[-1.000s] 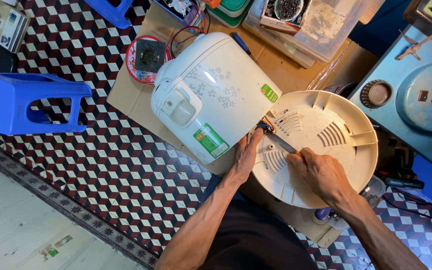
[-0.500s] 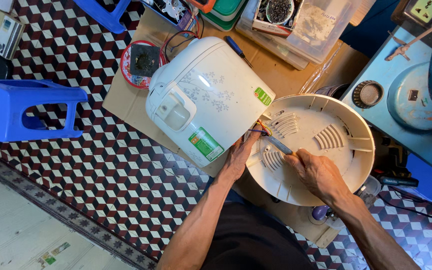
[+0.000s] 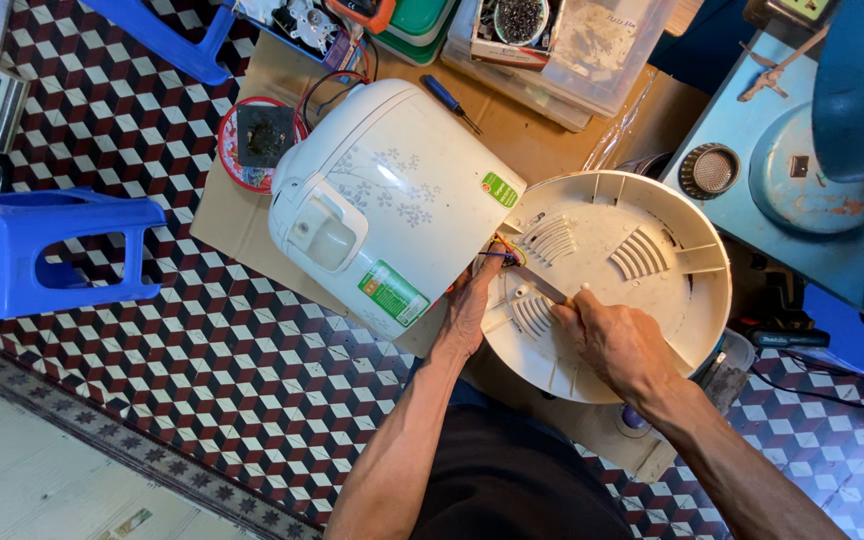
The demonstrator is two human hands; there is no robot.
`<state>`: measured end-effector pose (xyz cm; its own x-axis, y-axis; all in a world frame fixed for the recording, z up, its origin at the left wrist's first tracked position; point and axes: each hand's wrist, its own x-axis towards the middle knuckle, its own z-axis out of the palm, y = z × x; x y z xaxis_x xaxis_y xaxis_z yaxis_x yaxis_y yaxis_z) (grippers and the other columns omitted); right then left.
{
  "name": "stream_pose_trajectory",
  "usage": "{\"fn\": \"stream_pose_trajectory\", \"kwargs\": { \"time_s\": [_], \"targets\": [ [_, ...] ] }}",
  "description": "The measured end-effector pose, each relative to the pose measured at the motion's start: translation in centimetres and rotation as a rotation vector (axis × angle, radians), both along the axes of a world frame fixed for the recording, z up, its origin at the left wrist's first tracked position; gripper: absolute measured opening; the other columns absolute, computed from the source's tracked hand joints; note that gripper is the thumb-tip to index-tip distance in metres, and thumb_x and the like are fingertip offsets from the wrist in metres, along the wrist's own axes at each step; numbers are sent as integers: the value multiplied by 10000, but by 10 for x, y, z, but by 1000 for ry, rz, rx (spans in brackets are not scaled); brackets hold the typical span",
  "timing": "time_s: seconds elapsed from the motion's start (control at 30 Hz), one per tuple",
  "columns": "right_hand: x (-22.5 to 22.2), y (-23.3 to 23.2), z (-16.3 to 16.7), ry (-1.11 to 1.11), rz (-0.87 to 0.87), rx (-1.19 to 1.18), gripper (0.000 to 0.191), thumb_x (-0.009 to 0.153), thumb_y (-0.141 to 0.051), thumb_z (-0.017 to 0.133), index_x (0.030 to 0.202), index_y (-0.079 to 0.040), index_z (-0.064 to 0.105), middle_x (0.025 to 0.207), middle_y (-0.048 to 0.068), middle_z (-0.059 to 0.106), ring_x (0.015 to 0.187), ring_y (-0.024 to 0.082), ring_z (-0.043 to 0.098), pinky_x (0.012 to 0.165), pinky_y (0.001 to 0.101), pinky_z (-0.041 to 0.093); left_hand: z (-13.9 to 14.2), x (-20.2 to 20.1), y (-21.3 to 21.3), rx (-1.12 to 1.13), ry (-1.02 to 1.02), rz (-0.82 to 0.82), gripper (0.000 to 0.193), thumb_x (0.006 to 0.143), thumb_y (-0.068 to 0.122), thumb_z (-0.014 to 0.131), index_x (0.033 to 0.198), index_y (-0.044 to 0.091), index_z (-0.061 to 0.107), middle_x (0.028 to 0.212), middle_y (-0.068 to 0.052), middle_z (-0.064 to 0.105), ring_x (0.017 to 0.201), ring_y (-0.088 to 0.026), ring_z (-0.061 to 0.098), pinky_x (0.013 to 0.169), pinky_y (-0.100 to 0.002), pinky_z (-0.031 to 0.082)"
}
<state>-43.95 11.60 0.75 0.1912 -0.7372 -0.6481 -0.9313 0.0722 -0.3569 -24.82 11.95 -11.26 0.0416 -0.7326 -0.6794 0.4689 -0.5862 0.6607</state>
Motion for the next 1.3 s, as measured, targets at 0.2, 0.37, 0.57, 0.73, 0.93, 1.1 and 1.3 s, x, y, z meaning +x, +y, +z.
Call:
{"fn": "stream_pose_trajectory", "kwargs": {
  "time_s": [0.2, 0.37, 0.57, 0.73, 0.93, 1.1, 1.3],
  "targets": [
    [2, 8, -6, 60, -12, 28, 402, 1057, -449, 401, 952, -99, 569, 653, 131, 678, 478, 272, 664, 500, 418, 536, 2, -5, -1, -59, -23, -1, 766, 869, 391, 735, 1507, 79, 451, 1517, -125, 483, 1399, -237, 421, 1184, -434, 309],
    [-1, 17, -9, 66, 43, -53, 378, 1058, -410, 426, 945, -78, 567, 711, 122, 712, 549, 262, 687, 497, 401, 559, 6, -6, 1, -44, -47, 4, 791, 861, 393, 734, 1523, 94, 422, 1546, -103, 442, 1414, -229, 391, 1177, -439, 298],
    [-2, 18, -7, 96, 109, -98, 308, 1042, -341, 423, 1010, -63, 551, 826, 134, 715, 587, 270, 707, 462, 385, 574, 6, -8, 0, -55, -59, 42, 814, 847, 395, 740, 1525, 86, 412, 1538, -105, 452, 1405, -236, 404, 1172, -436, 305],
    [7, 18, 2, 61, 42, -149, 401, 1045, -422, 440, 999, -44, 567, 823, 191, 705, 567, 321, 685, 452, 446, 554, 0, -5, -3, 3, -87, -36, 788, 845, 396, 723, 1509, 68, 451, 1506, -122, 501, 1372, -249, 446, 1141, -428, 343],
    [12, 7, 4, 5, -153, 13, 468, 1006, -492, 496, 921, -60, 654, 639, 189, 700, 542, 333, 694, 548, 458, 533, 16, 9, -3, -8, -158, -144, 774, 899, 421, 684, 1532, 68, 414, 1549, -113, 452, 1409, -224, 402, 1159, -390, 306],
    [12, 10, 4, -90, -214, -50, 445, 977, -469, 543, 954, -55, 708, 632, 203, 695, 522, 318, 670, 541, 454, 515, 37, 10, 15, -120, -119, -80, 739, 950, 430, 603, 1535, 9, 435, 1545, -171, 471, 1416, -268, 421, 1164, -395, 323],
    [12, 6, 4, -29, -262, 165, 464, 975, -509, 523, 1026, -95, 726, 645, 149, 729, 514, 281, 693, 482, 399, 528, 48, 8, 18, 3, -221, -94, 729, 970, 463, 525, 1569, 83, 357, 1558, -175, 405, 1426, -283, 403, 1146, -406, 356]
  ]
}}
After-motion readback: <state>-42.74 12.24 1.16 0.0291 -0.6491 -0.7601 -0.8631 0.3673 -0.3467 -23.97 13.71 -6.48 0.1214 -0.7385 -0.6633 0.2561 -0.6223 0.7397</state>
